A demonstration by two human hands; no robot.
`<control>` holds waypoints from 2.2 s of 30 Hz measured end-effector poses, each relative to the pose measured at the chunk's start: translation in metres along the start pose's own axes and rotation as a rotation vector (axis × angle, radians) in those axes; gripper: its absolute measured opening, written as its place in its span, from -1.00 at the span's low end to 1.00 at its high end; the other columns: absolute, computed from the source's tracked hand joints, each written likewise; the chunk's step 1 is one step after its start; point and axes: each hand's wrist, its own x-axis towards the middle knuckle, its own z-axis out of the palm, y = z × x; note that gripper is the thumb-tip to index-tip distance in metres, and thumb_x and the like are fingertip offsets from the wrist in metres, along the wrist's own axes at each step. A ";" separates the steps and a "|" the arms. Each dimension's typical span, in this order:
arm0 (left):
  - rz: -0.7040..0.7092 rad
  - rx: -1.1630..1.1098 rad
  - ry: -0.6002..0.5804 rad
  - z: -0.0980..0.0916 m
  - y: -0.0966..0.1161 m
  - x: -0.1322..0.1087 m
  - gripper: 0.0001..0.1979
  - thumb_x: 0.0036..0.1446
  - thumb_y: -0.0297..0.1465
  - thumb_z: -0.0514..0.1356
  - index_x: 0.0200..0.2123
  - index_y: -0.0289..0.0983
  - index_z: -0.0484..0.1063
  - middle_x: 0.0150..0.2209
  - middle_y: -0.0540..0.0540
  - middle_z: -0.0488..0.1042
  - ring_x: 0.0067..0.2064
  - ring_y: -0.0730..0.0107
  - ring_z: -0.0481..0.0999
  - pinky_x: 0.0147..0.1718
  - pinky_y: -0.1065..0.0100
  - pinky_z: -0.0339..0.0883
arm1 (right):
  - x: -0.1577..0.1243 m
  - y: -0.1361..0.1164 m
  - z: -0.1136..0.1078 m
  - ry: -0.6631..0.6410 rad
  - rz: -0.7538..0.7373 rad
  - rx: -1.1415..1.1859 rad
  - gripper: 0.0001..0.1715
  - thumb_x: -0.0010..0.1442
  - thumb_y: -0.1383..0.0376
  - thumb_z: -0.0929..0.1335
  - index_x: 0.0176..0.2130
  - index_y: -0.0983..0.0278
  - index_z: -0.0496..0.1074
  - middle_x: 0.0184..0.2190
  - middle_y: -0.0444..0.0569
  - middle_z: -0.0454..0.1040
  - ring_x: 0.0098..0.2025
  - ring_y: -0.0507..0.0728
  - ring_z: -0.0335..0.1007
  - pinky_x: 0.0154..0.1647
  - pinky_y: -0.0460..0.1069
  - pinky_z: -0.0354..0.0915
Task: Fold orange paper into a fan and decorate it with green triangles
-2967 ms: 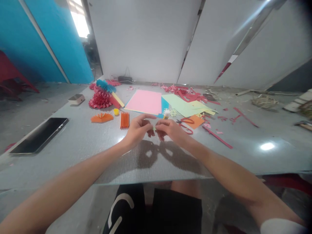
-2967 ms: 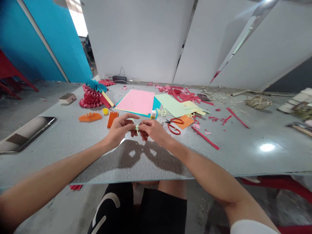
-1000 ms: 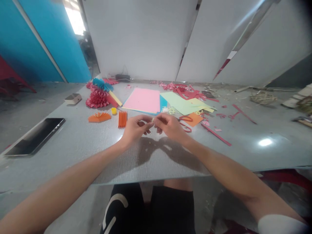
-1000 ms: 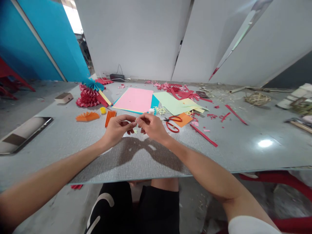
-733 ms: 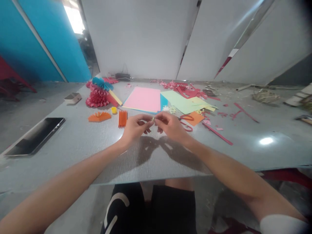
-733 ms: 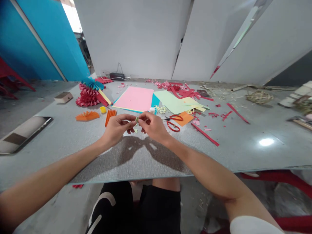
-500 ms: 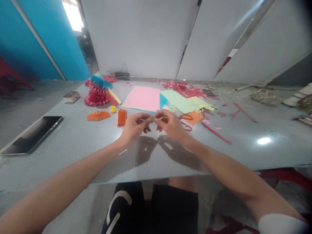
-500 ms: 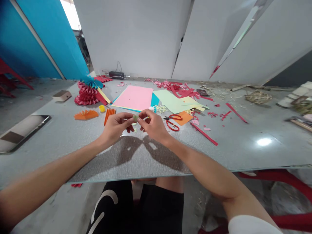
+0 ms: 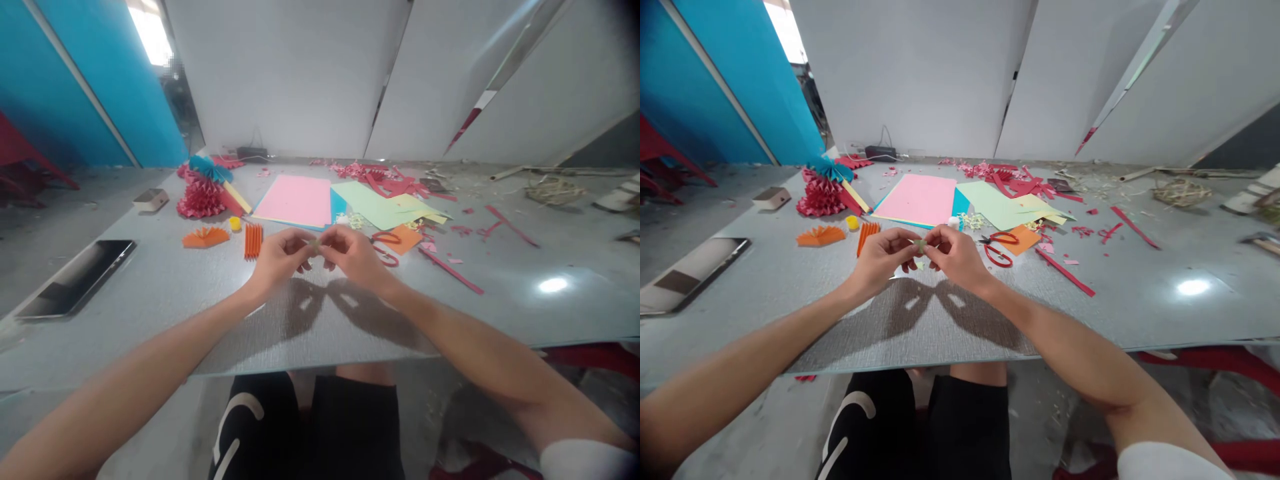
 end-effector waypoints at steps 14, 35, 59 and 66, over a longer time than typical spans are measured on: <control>0.078 0.129 0.027 0.002 0.002 -0.002 -0.92 0.17 -0.41 0.29 -0.28 -0.31 0.52 -0.47 -0.03 0.55 -0.49 0.44 0.58 -0.52 0.44 0.43 | 0.003 -0.004 -0.001 -0.047 0.061 0.059 -0.63 0.23 0.01 0.46 -0.31 0.25 0.43 -0.48 -0.15 0.47 -0.54 0.00 0.45 -0.52 -0.07 0.41; 0.094 0.008 -0.002 0.004 0.001 -0.001 -0.84 0.22 -0.35 0.31 -0.20 -0.32 0.50 -0.38 -0.06 0.56 -0.50 0.48 0.56 -0.55 0.46 0.42 | 0.002 -0.005 -0.001 -0.067 0.074 0.066 -0.76 0.25 0.14 0.44 -0.28 0.27 0.47 -0.48 -0.15 0.49 -0.53 0.00 0.43 -0.48 -0.05 0.41; 0.072 -0.047 -0.004 0.004 0.003 -0.004 -0.83 0.19 -0.38 0.33 -0.17 -0.33 0.50 -0.39 -0.03 0.52 -0.49 0.46 0.57 -0.54 0.43 0.43 | 0.000 -0.005 0.000 -0.014 0.025 0.105 -0.77 0.20 0.18 0.48 -0.30 0.29 0.47 -0.52 -0.15 0.49 -0.53 0.00 0.45 -0.46 -0.07 0.41; 0.066 -0.075 -0.001 0.003 0.007 -0.004 -0.83 0.15 -0.42 0.32 -0.18 -0.34 0.51 -0.43 -0.02 0.53 -0.49 0.45 0.57 -0.52 0.42 0.42 | 0.002 -0.001 -0.001 -0.028 0.054 0.178 -0.76 0.22 0.15 0.46 -0.25 0.30 0.51 -0.46 -0.15 0.50 -0.50 0.01 0.49 -0.48 -0.07 0.44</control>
